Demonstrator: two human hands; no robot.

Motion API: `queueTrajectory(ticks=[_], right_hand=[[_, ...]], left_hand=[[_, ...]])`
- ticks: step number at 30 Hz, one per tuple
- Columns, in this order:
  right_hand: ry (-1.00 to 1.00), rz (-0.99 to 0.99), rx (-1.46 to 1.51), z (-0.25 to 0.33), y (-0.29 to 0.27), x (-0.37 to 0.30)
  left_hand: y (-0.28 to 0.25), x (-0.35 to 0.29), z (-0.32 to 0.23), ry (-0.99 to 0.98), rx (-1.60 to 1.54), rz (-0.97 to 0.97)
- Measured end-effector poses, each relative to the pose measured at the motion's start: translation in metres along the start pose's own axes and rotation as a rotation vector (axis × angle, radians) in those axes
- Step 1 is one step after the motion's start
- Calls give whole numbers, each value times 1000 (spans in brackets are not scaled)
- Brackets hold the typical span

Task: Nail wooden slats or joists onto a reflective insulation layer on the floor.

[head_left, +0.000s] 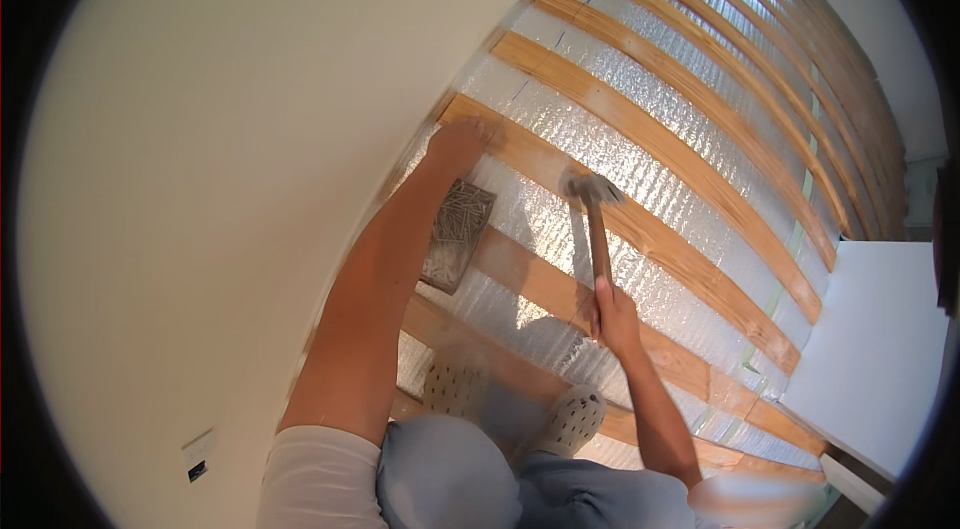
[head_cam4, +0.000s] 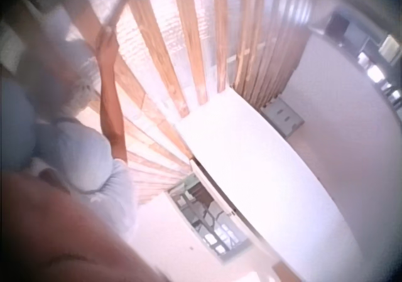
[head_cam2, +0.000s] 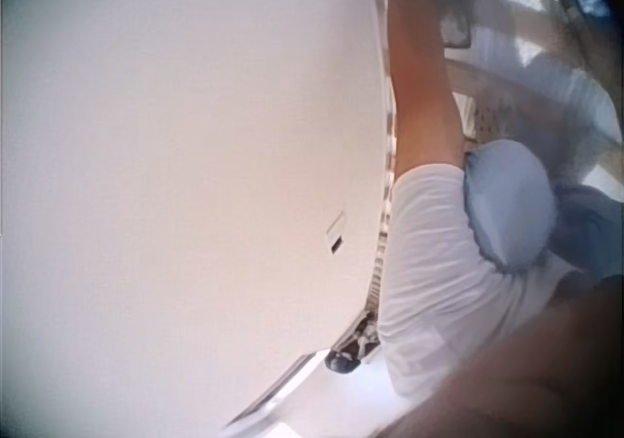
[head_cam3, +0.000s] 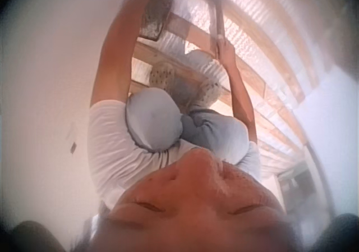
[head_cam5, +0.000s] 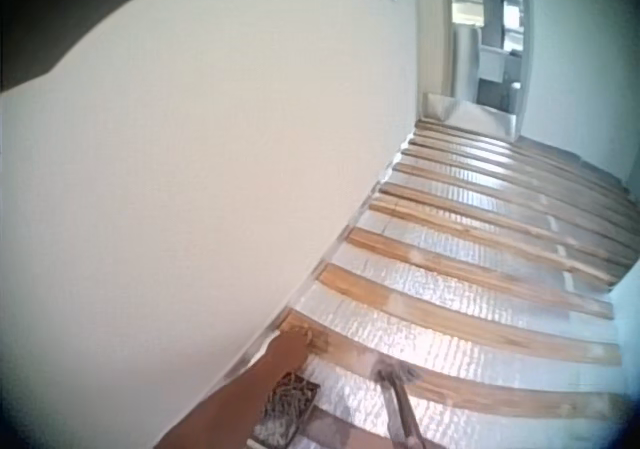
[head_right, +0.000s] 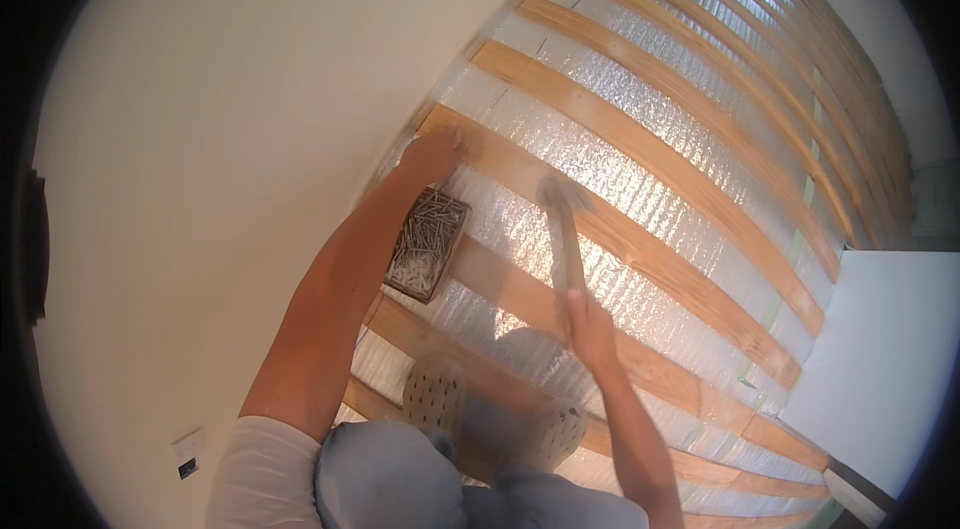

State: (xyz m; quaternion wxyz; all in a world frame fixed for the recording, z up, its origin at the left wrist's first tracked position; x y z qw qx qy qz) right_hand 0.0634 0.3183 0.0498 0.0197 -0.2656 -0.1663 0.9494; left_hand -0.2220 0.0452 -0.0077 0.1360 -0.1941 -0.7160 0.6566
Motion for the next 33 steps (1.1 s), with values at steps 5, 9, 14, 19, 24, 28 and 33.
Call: queueTrajectory(ticks=[5, 9, 14, 19, 24, 28, 33], right_hand=[[248, -81, 302, -5, -14, -85], [193, -151, 60, -21, -27, -125], [454, -67, 436, 14, -21, -195], [514, -98, 381, 36, -46, -230], [292, -171, 241, 51, -77, -191], [240, -225, 272, 51, -76, -156], [216, -117, 190, 23, -59, -110]], left_hand=[[7, 51, -13, 118, 36, 5], [-33, 42, -20, 411, -112, -157], [-28, 43, 1, 176, 1, 129], [-14, 48, 0, 262, -2, -6], [-25, 49, -11, 217, -24, 17], [-25, 41, -7, 205, -12, 13], [-17, 28, 6, 299, 63, -119]])
Point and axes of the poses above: each hand's wrist, its own x-axis towards the middle knuckle, its own y-axis out of the palm, z = x × y, the point moved 7 cm from there along x, towards the middle knuckle, and after that the axes turned 1 degree about x, right-handed, at the moved point
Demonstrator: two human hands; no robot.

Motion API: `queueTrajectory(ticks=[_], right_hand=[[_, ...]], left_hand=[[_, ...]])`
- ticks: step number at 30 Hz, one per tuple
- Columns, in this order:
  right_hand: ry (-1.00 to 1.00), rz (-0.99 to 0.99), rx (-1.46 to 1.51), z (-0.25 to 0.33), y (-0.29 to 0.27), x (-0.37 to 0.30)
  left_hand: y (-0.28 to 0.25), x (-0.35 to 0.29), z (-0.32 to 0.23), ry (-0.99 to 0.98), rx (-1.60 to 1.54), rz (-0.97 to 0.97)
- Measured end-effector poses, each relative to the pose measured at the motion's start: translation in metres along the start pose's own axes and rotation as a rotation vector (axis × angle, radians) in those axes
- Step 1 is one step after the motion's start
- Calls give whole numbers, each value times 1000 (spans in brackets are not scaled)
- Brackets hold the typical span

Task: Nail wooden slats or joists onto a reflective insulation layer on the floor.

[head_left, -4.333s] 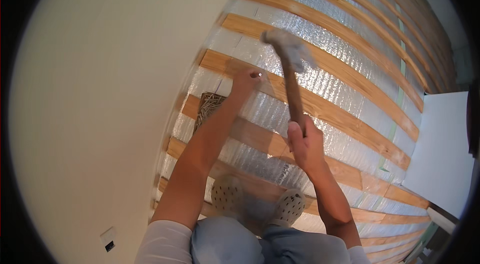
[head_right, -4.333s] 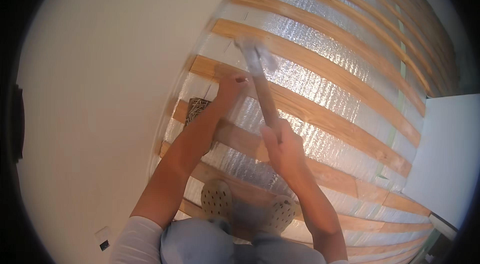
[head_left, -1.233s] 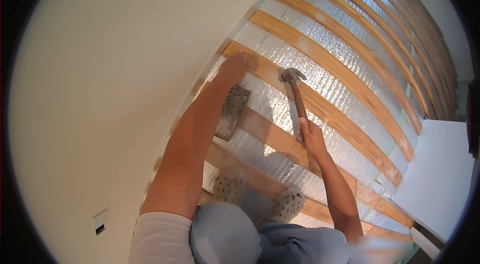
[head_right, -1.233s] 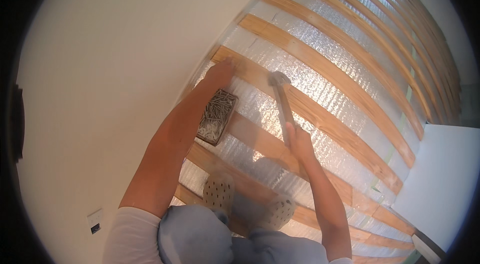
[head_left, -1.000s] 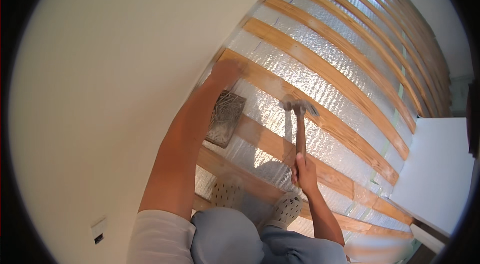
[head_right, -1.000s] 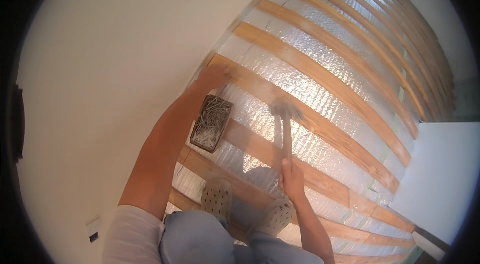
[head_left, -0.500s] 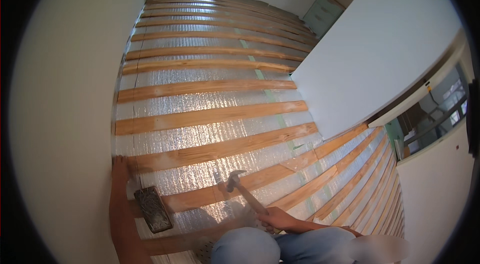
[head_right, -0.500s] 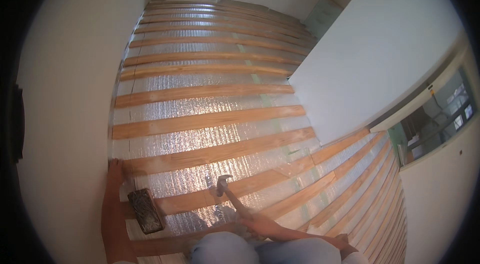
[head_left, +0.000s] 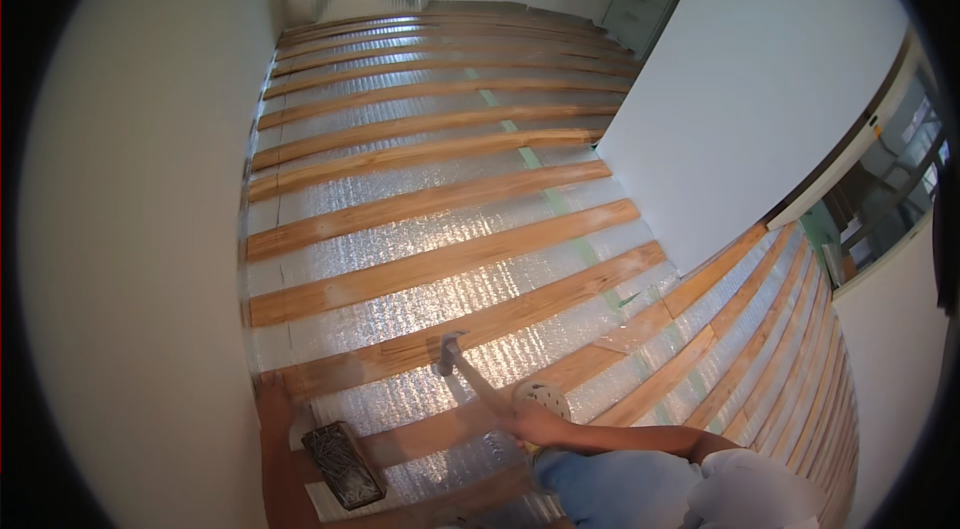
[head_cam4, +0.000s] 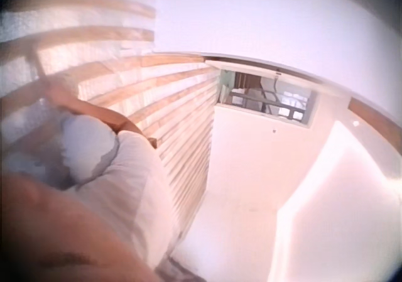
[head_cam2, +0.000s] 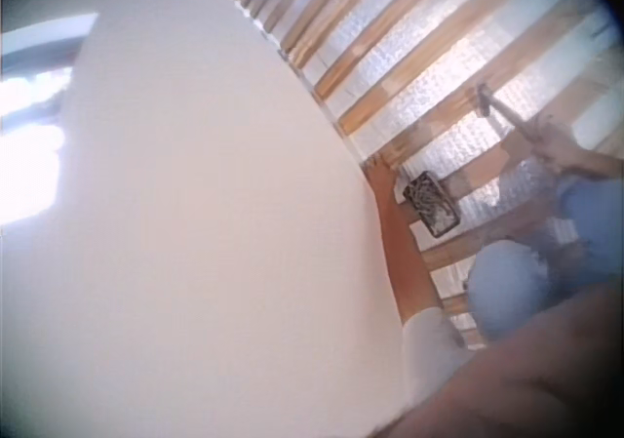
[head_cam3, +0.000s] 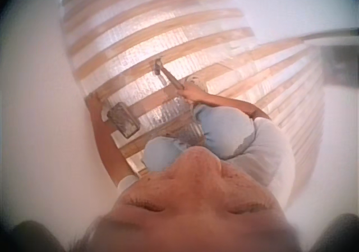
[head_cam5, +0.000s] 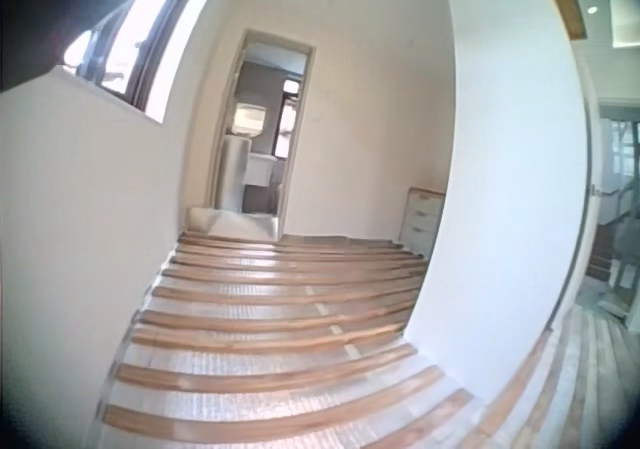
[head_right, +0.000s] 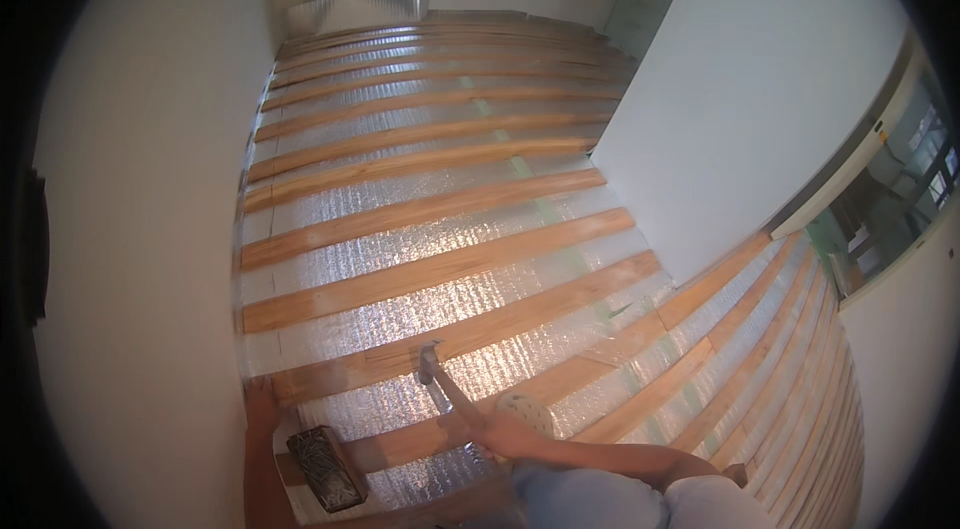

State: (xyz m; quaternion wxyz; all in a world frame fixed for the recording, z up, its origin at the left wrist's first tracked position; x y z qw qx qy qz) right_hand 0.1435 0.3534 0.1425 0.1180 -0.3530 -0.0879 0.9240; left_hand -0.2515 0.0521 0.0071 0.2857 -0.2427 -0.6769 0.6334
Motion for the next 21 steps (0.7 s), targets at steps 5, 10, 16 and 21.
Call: queueTrajectory(ticks=[5, 10, 16, 21], right_hand=[[5, 80, 9, 19, 22, 27], [-105, 44, -233, 3, 35, 80], [-307, -12, -281, -6, 10, 139], [-123, 51, -286, -3, 11, 140]], left_hand=[[-65, -39, -47, -356, -577, 186], [-78, -104, -53, -547, -513, 141], [-75, -130, -103, -626, -731, 135], [-79, -140, -128, -707, -494, 222]])
Point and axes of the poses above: each hand's wrist, its own x-axis towards the middle knuckle, its own y-axis out of the palm, z = x × y, the point moved 7 cm from there along x, towards the middle knuckle, and after that the axes turned 1 degree about x, right-handed, at the moved point
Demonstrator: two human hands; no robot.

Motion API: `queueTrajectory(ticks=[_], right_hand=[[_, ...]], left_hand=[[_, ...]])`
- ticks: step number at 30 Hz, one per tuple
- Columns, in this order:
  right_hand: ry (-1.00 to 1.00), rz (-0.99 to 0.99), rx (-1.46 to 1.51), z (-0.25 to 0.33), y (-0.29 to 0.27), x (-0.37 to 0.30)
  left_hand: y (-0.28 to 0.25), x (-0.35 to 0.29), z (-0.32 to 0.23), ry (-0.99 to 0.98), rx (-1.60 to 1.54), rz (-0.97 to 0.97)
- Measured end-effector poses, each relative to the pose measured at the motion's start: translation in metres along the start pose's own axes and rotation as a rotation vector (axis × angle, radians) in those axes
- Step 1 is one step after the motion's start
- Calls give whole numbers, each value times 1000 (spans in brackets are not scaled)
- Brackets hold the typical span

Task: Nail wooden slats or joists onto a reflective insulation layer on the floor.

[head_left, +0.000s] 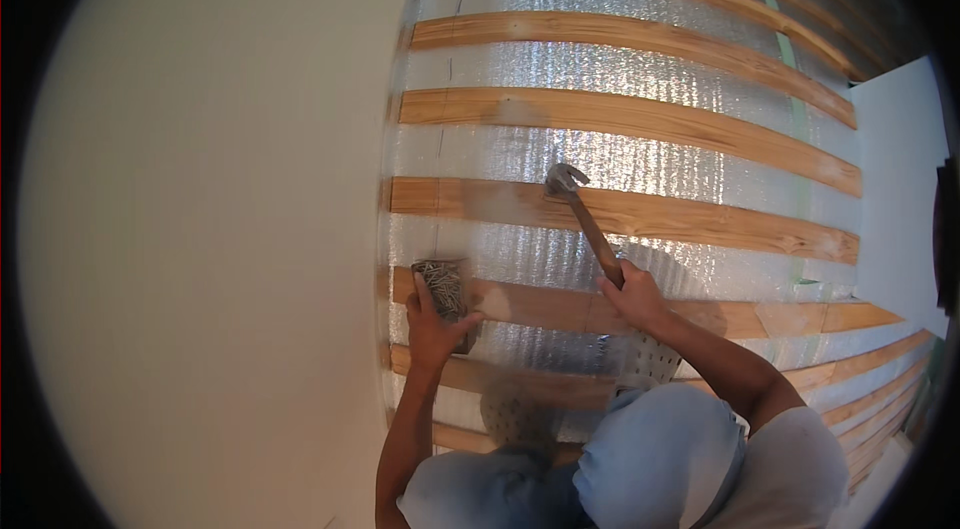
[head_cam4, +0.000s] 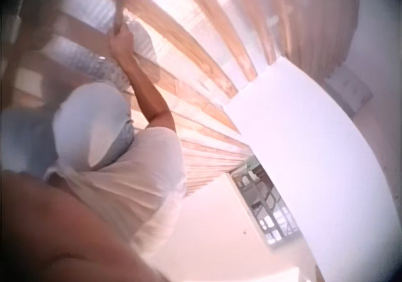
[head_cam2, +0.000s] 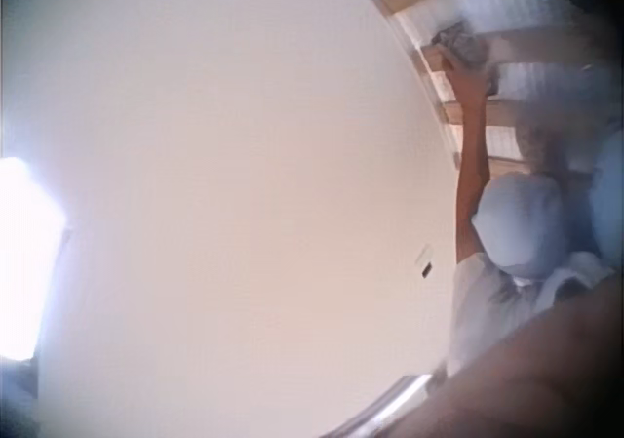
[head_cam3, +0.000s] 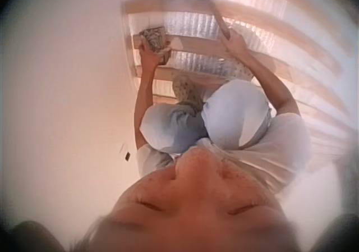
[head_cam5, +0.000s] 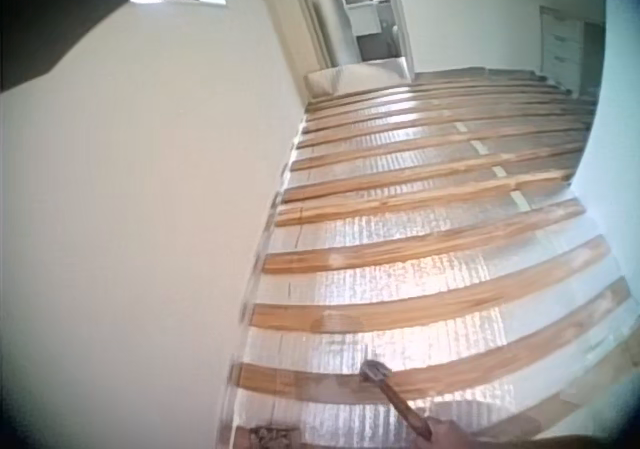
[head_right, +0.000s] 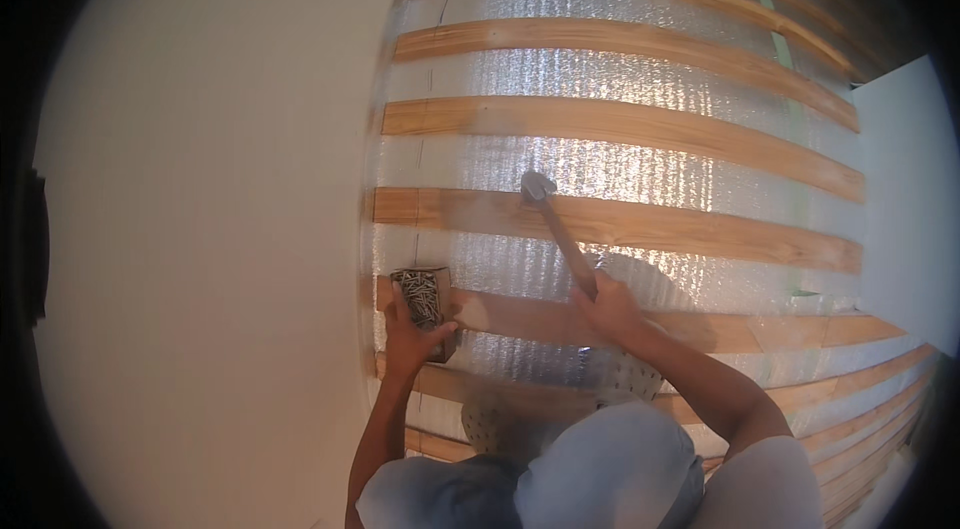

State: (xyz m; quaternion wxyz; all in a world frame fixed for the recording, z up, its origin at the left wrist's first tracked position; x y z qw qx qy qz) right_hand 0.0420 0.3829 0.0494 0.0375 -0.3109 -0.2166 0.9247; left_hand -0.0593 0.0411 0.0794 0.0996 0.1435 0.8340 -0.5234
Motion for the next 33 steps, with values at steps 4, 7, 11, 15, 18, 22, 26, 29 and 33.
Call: queueTrajectory(ticks=[4, 7, 11, 15, 18, 22, 26, 29, 33], right_hand=[[14, 26, -57, -10, 2, -1], [-145, -58, -63, -20, -2, -3], [-174, -28, -55, -37, -3, 0], [-80, 27, -71, -37, -8, 0], [-16, 68, -85, -41, -12, 5], [-32, 76, -68, -26, -19, 14], [-171, 13, -117, -10, -22, 26], [-159, 0, -158, -18, -29, 27], [-134, 14, -172, -20, -35, 29]], left_hand=[[11, -3, 1, -79, 126, -2], [14, 0, -3, -123, 179, -53], [9, 3, -23, -99, 149, -65], [-12, 12, -39, 123, 226, -174], [-18, 42, -60, 97, 205, -146], [-32, 93, -74, 72, 238, -179], [-28, 133, -56, 90, 206, -249], [-18, 135, -53, 94, 180, -226], [-40, 127, -37, 221, -70, -394]])
Point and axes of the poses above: each hand's wrist, its own x-axis towards the middle knuckle, its own y-axis out of the palm, z = x × y, the point moved 7 cm from there along x, towards the middle knuckle, and after that the axes turned 1 degree about x, right-handed, at the moved point
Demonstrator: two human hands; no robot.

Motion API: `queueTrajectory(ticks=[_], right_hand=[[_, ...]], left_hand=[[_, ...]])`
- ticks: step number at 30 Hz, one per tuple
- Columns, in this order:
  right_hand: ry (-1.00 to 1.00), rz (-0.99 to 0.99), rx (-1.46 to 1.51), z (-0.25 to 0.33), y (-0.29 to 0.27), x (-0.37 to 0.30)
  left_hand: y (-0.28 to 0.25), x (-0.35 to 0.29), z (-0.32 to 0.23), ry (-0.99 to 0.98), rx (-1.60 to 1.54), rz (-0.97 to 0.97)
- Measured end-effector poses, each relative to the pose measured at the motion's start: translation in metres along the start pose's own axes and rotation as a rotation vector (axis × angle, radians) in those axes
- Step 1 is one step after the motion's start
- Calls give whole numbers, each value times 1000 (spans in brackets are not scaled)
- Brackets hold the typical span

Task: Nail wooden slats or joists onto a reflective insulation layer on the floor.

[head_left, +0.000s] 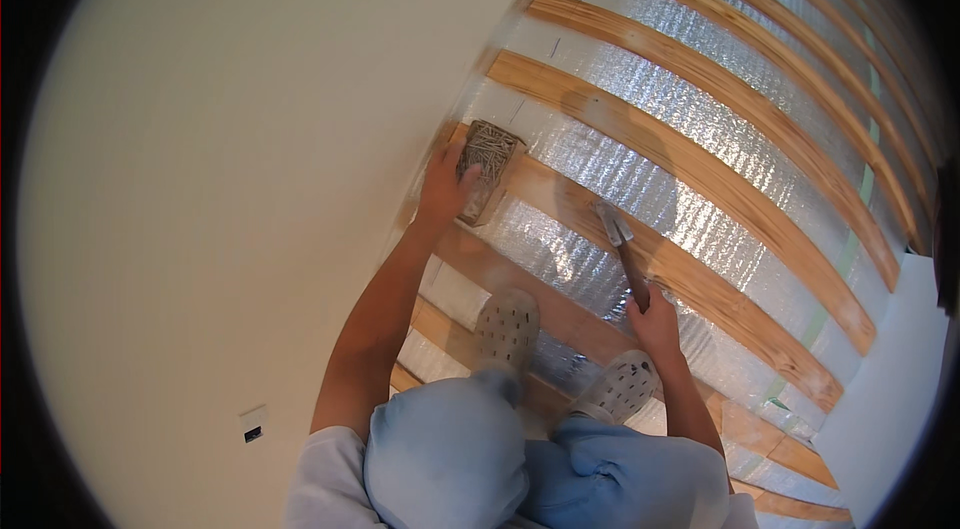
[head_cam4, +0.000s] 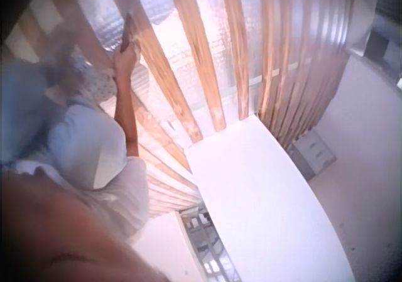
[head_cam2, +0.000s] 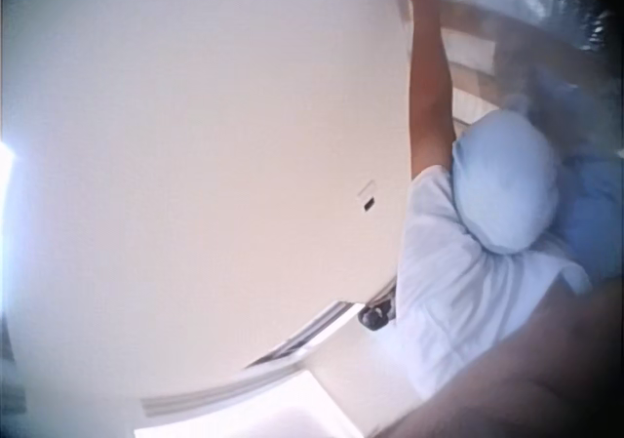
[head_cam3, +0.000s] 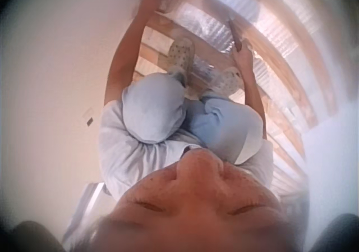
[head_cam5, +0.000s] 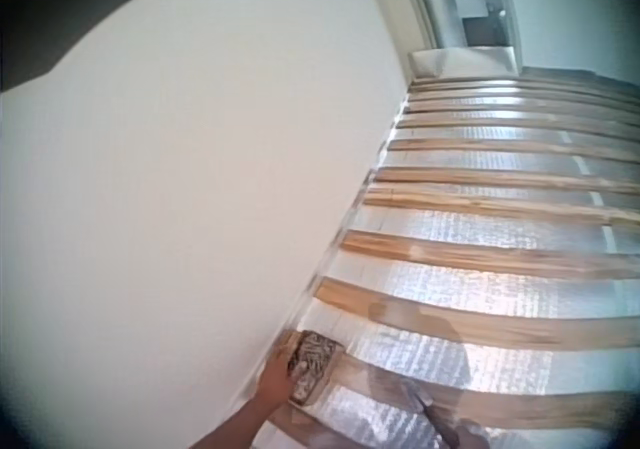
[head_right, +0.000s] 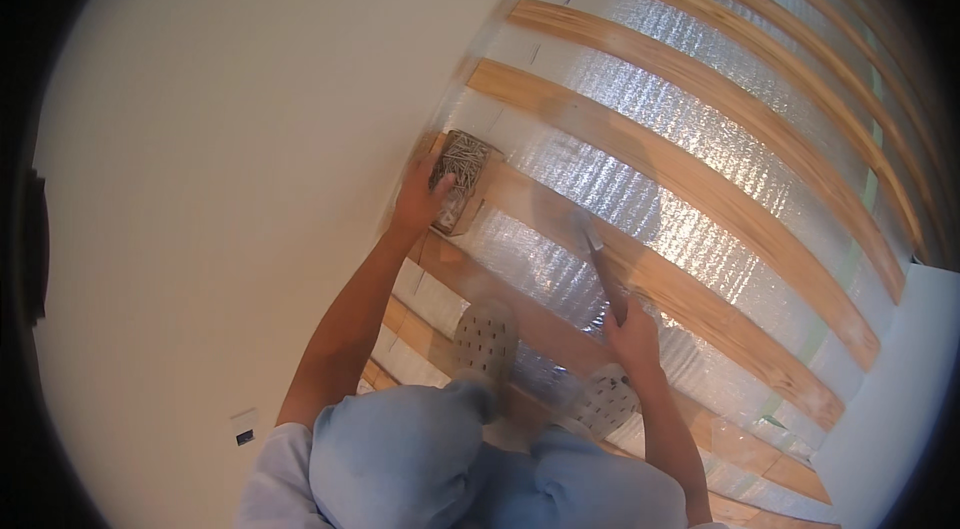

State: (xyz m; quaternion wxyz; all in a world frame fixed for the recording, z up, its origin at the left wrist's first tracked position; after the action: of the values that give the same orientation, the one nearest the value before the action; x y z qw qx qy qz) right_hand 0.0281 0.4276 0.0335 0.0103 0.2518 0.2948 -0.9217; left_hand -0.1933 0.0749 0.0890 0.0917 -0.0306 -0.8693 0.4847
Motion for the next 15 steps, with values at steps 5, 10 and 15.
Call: queueTrajectory(ticks=[5, 10, 15], right_hand=[[37, 13, -9, -1, 4, -4], [82, 2, 22, 4, 8, -7], [71, -53, -6, -2, 12, -6]], left_hand=[[-19, -6, 7, -92, 8, 230], [-16, -34, -4, 113, 114, 280], [-3, -32, -13, 314, 140, 295]])
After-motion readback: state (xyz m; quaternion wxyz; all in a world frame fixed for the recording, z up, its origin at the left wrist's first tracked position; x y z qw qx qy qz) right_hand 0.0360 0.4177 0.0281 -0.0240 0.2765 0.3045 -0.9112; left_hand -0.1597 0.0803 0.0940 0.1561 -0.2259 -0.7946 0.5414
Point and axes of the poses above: each hand's wrist, its own x-axis towards the middle knuckle, its own y-axis out of the palm, z = x × y, the point moved 7 cm from there along x, towards the middle knuckle, and after that the axes turned 1 degree about x, right-handed, at the moved point
